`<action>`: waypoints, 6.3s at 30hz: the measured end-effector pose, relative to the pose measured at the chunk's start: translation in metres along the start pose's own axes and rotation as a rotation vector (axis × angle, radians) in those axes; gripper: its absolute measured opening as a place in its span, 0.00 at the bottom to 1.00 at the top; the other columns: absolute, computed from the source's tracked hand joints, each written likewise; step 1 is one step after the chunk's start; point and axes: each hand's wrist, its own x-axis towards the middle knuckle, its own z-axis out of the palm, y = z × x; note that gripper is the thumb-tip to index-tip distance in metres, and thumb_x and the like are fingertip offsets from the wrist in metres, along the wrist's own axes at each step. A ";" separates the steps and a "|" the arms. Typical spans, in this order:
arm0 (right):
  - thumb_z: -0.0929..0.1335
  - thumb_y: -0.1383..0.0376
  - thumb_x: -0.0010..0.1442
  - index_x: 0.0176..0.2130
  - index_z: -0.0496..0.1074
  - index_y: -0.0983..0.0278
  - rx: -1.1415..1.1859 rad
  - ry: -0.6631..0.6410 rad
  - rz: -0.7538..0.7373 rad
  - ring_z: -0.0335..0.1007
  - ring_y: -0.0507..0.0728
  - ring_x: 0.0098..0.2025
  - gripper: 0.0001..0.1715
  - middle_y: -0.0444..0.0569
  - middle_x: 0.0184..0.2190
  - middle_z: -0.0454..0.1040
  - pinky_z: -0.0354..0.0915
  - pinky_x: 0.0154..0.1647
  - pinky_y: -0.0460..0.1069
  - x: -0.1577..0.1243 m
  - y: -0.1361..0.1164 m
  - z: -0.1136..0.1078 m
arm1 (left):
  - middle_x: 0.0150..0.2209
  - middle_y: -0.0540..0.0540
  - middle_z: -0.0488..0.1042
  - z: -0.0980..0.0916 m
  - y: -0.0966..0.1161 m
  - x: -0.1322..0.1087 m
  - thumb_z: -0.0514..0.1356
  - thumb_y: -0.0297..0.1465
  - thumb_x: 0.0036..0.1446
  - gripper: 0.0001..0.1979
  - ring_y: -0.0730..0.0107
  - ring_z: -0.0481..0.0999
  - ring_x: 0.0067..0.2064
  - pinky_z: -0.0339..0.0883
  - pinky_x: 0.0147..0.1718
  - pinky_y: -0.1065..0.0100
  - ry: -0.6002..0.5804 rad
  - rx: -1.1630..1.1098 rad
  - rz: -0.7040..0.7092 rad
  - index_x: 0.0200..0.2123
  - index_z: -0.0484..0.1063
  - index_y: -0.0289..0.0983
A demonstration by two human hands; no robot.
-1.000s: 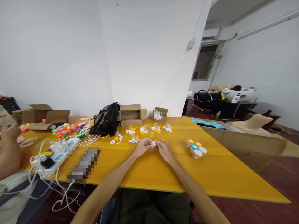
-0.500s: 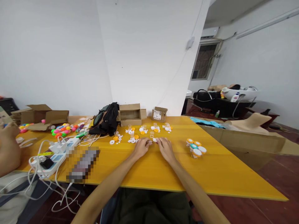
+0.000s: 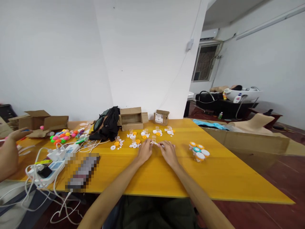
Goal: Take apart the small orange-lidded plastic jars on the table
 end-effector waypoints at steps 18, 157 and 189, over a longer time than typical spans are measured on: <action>0.58 0.61 0.69 0.36 0.76 0.56 -0.050 -0.132 -0.086 0.67 0.60 0.42 0.20 0.49 0.38 0.77 0.57 0.41 0.52 -0.004 -0.002 0.004 | 0.25 0.50 0.76 -0.008 -0.003 -0.008 0.70 0.45 0.44 0.20 0.74 0.72 0.23 0.67 0.26 0.71 -0.175 -0.737 -0.151 0.33 0.74 0.35; 0.63 0.73 0.62 0.46 0.77 0.56 -0.361 -0.242 -0.168 0.67 0.63 0.52 0.20 0.54 0.51 0.74 0.64 0.49 0.54 0.004 -0.002 -0.007 | 0.37 0.46 0.74 -0.004 0.003 -0.013 0.60 0.23 0.52 0.09 0.59 0.74 0.45 0.69 0.50 0.59 -0.117 0.021 0.132 0.36 0.73 0.40; 0.62 0.69 0.65 0.45 0.74 0.60 -0.372 -0.408 0.160 0.74 0.58 0.45 0.13 0.53 0.46 0.76 0.62 0.40 0.48 0.008 -0.034 -0.017 | 0.34 0.47 0.73 0.000 -0.007 -0.009 0.59 0.20 0.51 0.09 0.62 0.73 0.42 0.68 0.44 0.63 -0.039 -0.006 0.148 0.32 0.69 0.39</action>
